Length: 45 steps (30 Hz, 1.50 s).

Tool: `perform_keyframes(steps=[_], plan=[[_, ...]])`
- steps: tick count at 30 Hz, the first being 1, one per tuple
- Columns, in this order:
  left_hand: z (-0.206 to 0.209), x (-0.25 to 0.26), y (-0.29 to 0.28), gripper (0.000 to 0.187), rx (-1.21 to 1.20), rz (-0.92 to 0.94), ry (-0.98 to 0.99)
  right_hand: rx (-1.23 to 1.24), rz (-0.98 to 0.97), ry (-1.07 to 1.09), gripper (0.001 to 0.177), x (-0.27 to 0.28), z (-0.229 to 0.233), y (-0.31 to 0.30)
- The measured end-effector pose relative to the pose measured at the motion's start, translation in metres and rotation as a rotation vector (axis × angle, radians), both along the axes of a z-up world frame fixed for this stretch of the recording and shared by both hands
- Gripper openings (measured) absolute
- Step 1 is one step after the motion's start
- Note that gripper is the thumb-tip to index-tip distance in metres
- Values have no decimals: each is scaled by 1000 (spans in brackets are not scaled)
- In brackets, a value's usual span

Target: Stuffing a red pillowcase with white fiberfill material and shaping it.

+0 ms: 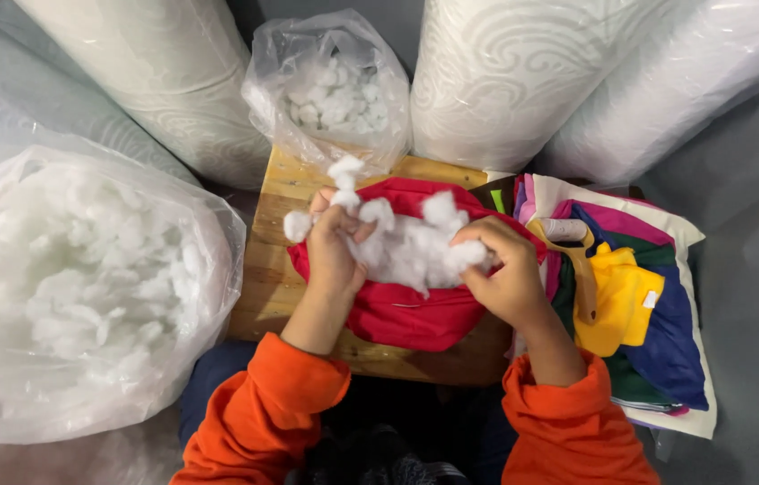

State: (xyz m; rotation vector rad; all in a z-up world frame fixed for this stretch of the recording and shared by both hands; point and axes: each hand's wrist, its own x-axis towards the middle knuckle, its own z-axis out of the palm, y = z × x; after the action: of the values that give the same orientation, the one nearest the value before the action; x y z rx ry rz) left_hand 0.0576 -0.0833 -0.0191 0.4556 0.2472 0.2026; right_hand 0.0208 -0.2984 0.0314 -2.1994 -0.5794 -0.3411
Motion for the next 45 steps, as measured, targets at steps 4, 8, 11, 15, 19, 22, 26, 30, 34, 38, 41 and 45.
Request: perform_keyframes(steps=[4, 8, 11, 15, 19, 22, 26, 30, 34, 38, 41, 45], plan=[[7, -2, 11, 28, -51, -28, -25, -144, -68, 19, 36, 10, -23, -2], [7, -4, 9, 25, -188, -157, -119, -580, -16, 182, 37, 20, -63, 14], [-4, -9, 6, 20, -189, -240, -142, -780, 60, 223, 34, 24, -107, 18], [8, -14, -1, 16, -16, -295, -180, -720, 61, 114, 48, 29, -78, 9], [6, -14, -11, 14, 66, -282, -189, -445, 25, -21, 69, 10, -23, 13], [0, -17, -19, 13, 231, -271, -153, -454, 19, -15, 61, -1, -9, 8], [-10, -17, -20, 10, 632, -316, -256, 52, 70, 77, 58, -8, 8, 14], [7, -26, -28, 23, 626, -475, -398, 65, 196, -82, 53, -12, 27, 26], [14, -22, -18, 33, 593, -517, -370, -6, 79, -134, 19, 2, -6, 10], [3, -12, -4, 14, 729, -246, -184, -53, 1, -92, 26, 17, -14, -19], [5, -11, -4, 15, 783, -161, -176, -88, 7, -42, 24, 19, -19, -21], [10, -17, -14, 44, 1410, -202, -588, -215, 128, 110, 51, 11, -24, -1]])
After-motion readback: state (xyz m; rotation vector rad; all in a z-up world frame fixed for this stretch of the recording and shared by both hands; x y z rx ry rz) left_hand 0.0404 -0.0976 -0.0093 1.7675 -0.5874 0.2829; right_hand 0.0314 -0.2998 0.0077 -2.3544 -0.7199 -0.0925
